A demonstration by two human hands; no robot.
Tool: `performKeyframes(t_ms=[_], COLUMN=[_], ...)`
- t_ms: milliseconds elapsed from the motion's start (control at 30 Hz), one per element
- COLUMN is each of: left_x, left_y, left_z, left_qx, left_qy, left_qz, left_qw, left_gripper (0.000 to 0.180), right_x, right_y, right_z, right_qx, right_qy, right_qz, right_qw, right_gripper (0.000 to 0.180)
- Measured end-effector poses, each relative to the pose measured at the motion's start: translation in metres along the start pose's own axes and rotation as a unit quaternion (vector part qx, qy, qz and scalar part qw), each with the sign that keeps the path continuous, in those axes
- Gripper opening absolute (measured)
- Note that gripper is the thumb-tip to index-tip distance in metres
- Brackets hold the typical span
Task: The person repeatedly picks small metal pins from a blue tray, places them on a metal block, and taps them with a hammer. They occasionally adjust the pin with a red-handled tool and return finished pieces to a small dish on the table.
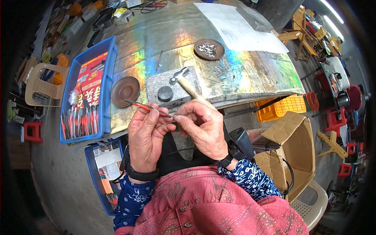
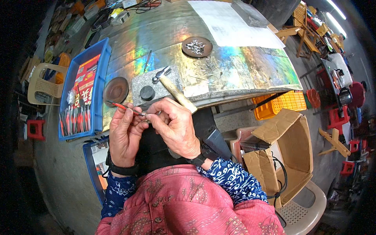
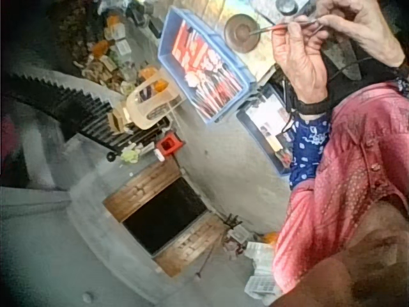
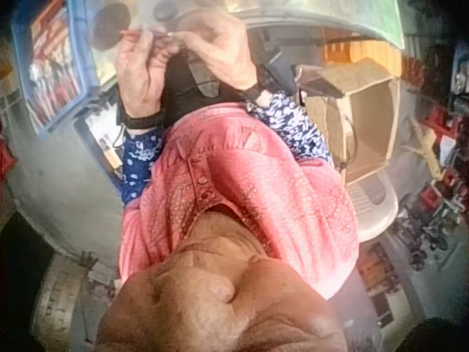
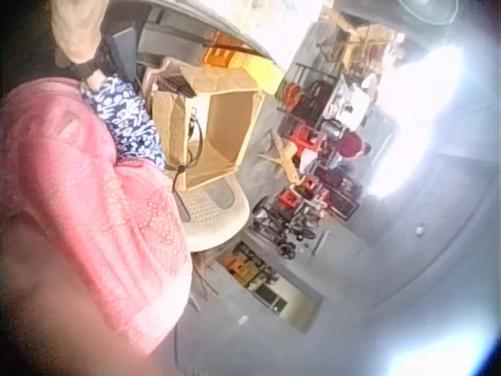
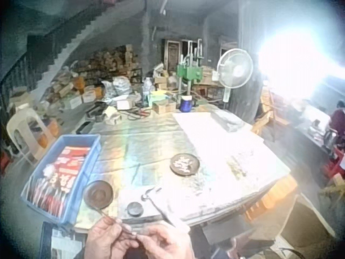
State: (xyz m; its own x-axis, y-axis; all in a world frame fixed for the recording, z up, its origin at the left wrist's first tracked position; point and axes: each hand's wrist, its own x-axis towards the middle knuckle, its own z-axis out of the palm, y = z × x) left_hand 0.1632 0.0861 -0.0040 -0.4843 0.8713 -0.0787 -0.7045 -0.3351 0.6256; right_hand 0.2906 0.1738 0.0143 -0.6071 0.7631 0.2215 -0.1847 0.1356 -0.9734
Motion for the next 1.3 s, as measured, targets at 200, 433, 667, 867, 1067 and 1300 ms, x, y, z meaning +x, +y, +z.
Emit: performKeyframes(t_ms=[200, 433, 667, 867, 1067, 1300], left_x=[-0.001, -0.001, -0.001, 0.001, 0.009, 0.037], left_y=[0.0, -0.001, -0.004, -0.007, -0.007, 0.001], left_z=[-0.003, -0.003, -0.001, -0.006, -0.011, -0.022], left_qx=[-0.009, -0.011, 0.034, 0.065, 0.05, 0.138], left_qy=[0.003, 0.004, 0.022, 0.045, 0.049, 0.03], left_qz=[0.009, 0.014, 0.054, 0.064, 0.06, 0.092], left_qw=[1.0, 1.0, 0.998, 0.995, 0.996, 0.986], left_gripper=[0.016, 0.015, 0.016, 0.017, 0.017, 0.014], right_x=[-0.002, -0.003, -0.004, -0.003, 0.007, 0.023], right_y=[0.002, 0.007, 0.009, 0.016, 0.015, 0.007], right_z=[0.002, 0.004, 0.012, 0.019, 0.019, -0.013], right_qx=[-0.015, -0.022, -0.059, -0.103, -0.205, -0.404], right_qy=[-0.007, -0.006, 0.035, 0.066, 0.034, 0.024], right_qz=[0.009, 0.001, -0.012, -0.015, -0.09, -0.212], right_qw=[1.0, 1.0, 0.998, 0.992, 0.974, 0.889], right_gripper=[0.003, 0.002, 0.003, 0.006, 0.008, 0.014])
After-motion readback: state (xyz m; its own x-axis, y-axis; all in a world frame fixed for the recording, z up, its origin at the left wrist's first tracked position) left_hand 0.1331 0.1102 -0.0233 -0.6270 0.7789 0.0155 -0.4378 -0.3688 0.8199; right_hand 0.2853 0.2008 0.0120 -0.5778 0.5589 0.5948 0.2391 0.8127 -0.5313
